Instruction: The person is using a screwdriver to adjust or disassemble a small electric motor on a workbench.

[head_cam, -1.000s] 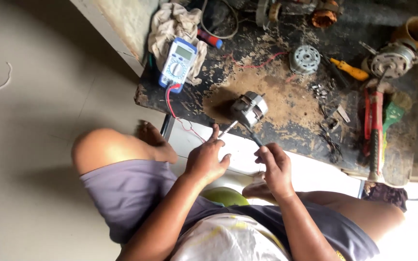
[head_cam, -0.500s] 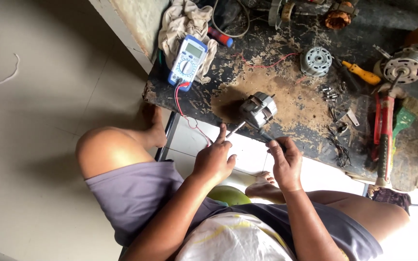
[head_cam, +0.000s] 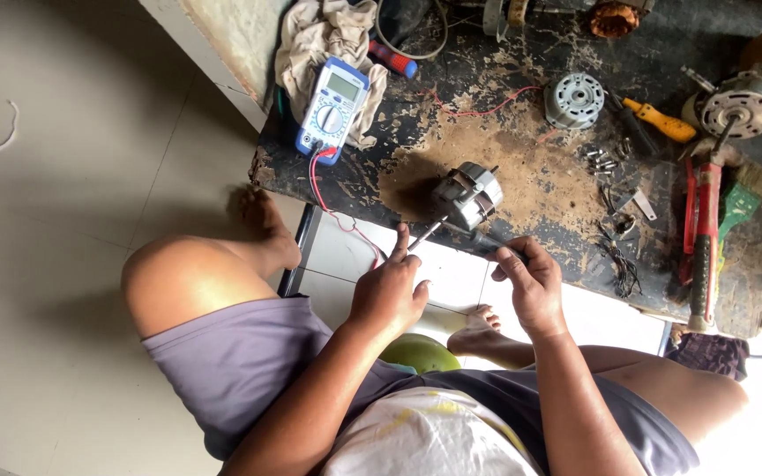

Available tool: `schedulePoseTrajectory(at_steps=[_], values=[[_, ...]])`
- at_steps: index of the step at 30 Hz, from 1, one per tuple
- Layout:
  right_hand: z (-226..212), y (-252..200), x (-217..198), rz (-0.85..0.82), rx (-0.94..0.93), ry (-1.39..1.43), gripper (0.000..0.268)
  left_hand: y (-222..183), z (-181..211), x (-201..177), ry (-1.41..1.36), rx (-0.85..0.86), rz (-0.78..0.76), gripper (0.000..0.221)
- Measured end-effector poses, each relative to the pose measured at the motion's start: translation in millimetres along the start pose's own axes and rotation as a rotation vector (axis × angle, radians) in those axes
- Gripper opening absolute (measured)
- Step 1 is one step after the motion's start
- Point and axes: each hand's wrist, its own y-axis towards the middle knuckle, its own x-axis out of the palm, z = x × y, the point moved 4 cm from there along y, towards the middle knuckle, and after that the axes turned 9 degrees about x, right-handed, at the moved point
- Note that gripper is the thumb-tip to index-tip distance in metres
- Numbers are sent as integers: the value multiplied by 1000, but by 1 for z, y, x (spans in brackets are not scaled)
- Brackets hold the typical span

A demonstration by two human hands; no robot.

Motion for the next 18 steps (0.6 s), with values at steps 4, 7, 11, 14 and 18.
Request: schedulePoseTrajectory(at_steps=[4, 7, 11, 14, 18], values=[[-3, 0, 0, -12, 0, 5, 18, -3, 2, 0, -14, 1, 16, 30], [3, 1, -2, -7, -2, 8, 18, -2, -1, 2, -19, 8, 44, 29], [5, 1, -2, -17, -18, 29, 17, 0, -4, 7, 3, 29, 54, 29], [5, 1, -3, -13, -19, 50, 16, 3, -4, 11, 38, 26, 55, 27], [5, 0, -4, -28, -22, 56, 15, 0, -2, 11, 37, 18, 64, 27]])
